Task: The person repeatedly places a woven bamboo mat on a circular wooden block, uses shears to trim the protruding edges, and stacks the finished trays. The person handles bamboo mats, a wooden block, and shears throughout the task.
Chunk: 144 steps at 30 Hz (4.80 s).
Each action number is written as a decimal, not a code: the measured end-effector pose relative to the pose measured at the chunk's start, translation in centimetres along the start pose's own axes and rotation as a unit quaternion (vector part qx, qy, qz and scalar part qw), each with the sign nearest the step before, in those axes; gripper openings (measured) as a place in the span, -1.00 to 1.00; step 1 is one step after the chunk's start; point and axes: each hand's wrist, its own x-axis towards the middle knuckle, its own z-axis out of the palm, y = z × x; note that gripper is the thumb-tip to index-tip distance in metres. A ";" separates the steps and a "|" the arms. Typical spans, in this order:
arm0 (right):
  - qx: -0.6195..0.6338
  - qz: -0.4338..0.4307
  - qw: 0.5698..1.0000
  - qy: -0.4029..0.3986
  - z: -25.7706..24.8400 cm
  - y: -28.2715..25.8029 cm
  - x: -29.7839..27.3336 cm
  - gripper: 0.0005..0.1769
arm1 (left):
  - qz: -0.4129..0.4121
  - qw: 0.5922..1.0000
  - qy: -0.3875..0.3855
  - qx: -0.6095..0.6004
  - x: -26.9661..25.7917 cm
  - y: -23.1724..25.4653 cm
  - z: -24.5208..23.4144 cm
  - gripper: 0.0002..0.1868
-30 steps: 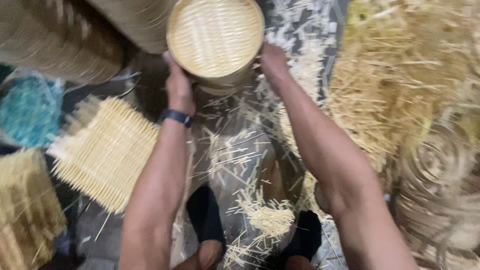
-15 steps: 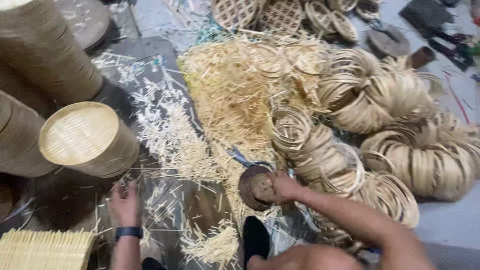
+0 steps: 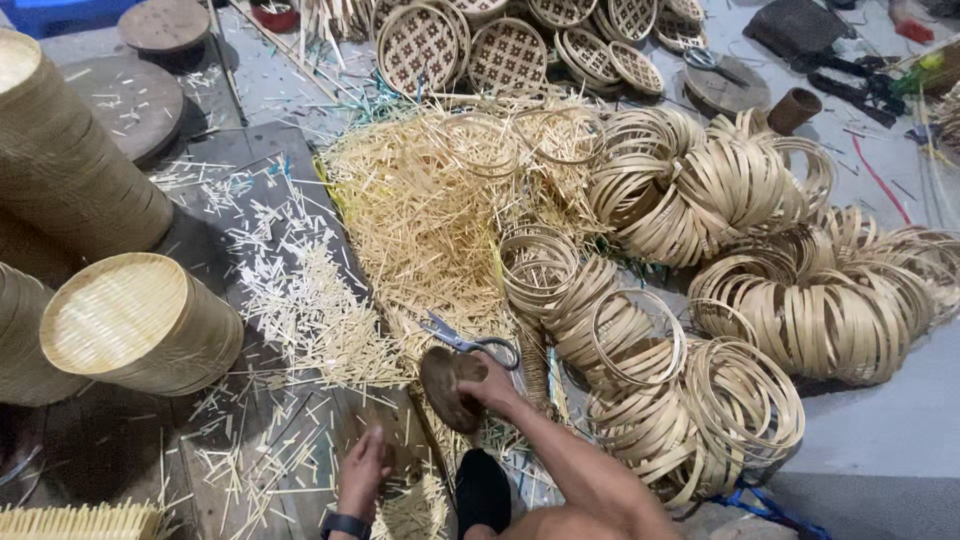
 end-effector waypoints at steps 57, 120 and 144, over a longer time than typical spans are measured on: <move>0.367 0.007 0.910 -0.194 7.6 3.3 -2.4 -0.52 | 0.527 0.660 0.128 0.520 -13.9 5.0 -5.6 -0.71; -0.320 -0.182 0.873 0.321 -21.2 6.4 -15.6 -0.76 | -0.069 0.951 -0.091 -0.287 -10.3 -6.6 5.2 -0.85; -0.351 -0.681 0.640 0.057 -4.3 -22.8 -23.2 -0.51 | 0.183 0.938 -0.143 -0.255 -21.1 16.7 3.6 -0.67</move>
